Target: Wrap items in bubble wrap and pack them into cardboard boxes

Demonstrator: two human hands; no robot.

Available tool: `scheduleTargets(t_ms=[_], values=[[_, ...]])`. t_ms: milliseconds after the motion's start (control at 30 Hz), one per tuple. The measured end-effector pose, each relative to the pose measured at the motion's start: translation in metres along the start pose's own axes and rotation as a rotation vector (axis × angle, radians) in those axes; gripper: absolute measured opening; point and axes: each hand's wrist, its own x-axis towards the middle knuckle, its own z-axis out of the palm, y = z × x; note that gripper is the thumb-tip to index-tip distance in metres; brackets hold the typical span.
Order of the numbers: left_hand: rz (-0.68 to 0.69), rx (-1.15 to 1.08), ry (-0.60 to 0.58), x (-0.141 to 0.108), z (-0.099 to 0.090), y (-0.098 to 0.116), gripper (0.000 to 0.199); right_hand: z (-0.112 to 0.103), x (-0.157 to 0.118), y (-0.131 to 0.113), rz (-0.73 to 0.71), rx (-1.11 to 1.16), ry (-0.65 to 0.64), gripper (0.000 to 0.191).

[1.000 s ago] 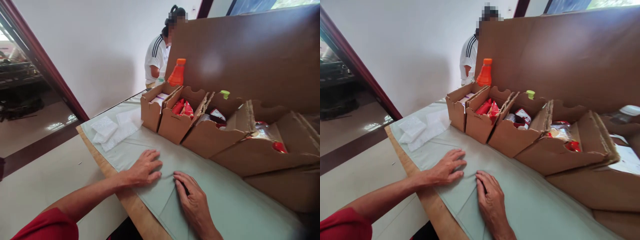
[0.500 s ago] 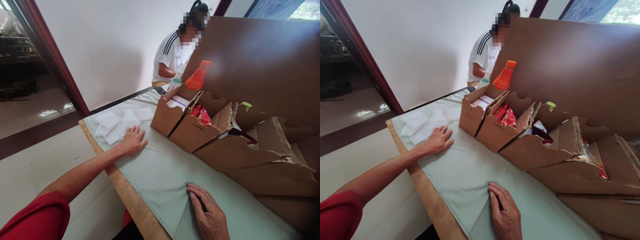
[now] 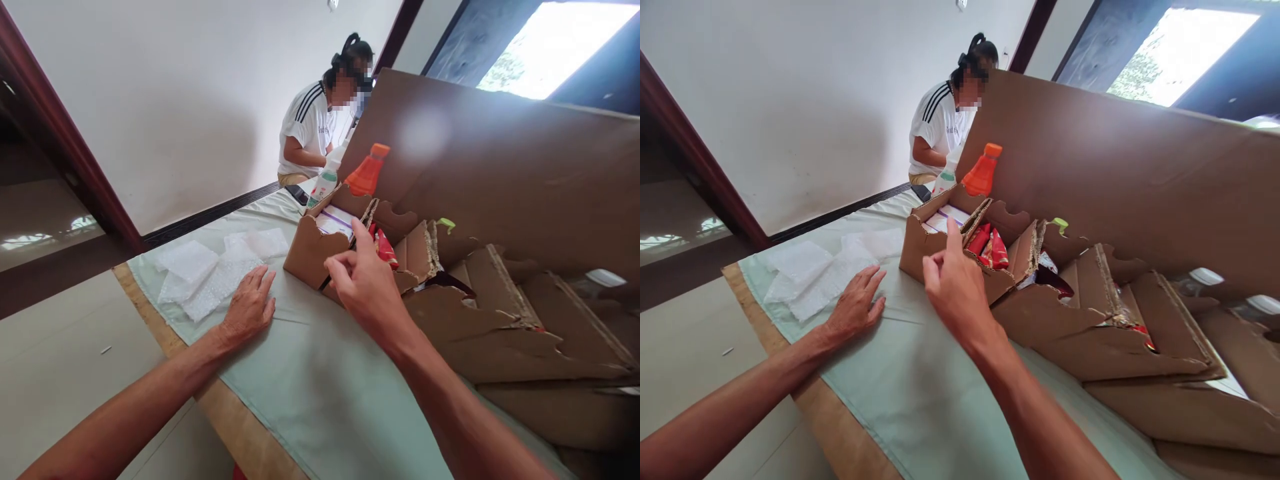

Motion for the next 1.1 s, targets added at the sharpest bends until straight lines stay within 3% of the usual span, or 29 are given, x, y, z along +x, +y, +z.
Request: scheduleTargets(t_ms=[100,233,400,567,700,800,867,967,1033,1100], values=[[-0.002,-0.082,0.090,0.002,0.000,-0.005,0.056,0.013,0.036,0.003,0.072,-0.077,-0.032,0.055],[-0.017,-0.239,0.228,0.004,-0.006,-0.003,0.050,0.023,0.035,0.008,0.060,-0.085,-0.006,0.023],[-0.134,-0.458,0.419,0.008,-0.016,-0.008,0.049,0.012,-0.025,-0.017,-0.032,-0.076,-0.034,0.016],[-0.215,-0.612,0.502,0.015,-0.024,-0.015,0.062,-0.025,-0.107,-0.023,-0.072,0.084,-0.060,0.021],[-0.222,-0.690,0.382,-0.008,-0.034,0.007,0.061,-0.069,-0.154,0.008,0.066,0.130,0.039,0.022],[-0.218,-0.769,0.207,-0.051,-0.038,0.034,0.056,-0.098,-0.188,0.045,0.189,0.145,0.188,0.019],[-0.247,-0.814,0.057,-0.082,-0.037,0.050,0.059,-0.107,-0.213,0.068,0.247,0.184,0.240,0.036],[-0.351,-0.784,-0.103,-0.111,-0.031,0.065,0.067,-0.096,-0.244,0.087,0.273,0.241,0.114,0.072],[-0.408,-0.741,-0.099,-0.116,-0.025,0.074,0.068,-0.074,-0.255,0.089,0.275,0.271,-0.015,0.074],[-0.414,-0.723,-0.058,-0.112,-0.020,0.083,0.064,-0.050,-0.256,0.086,0.292,0.287,-0.032,0.063]])
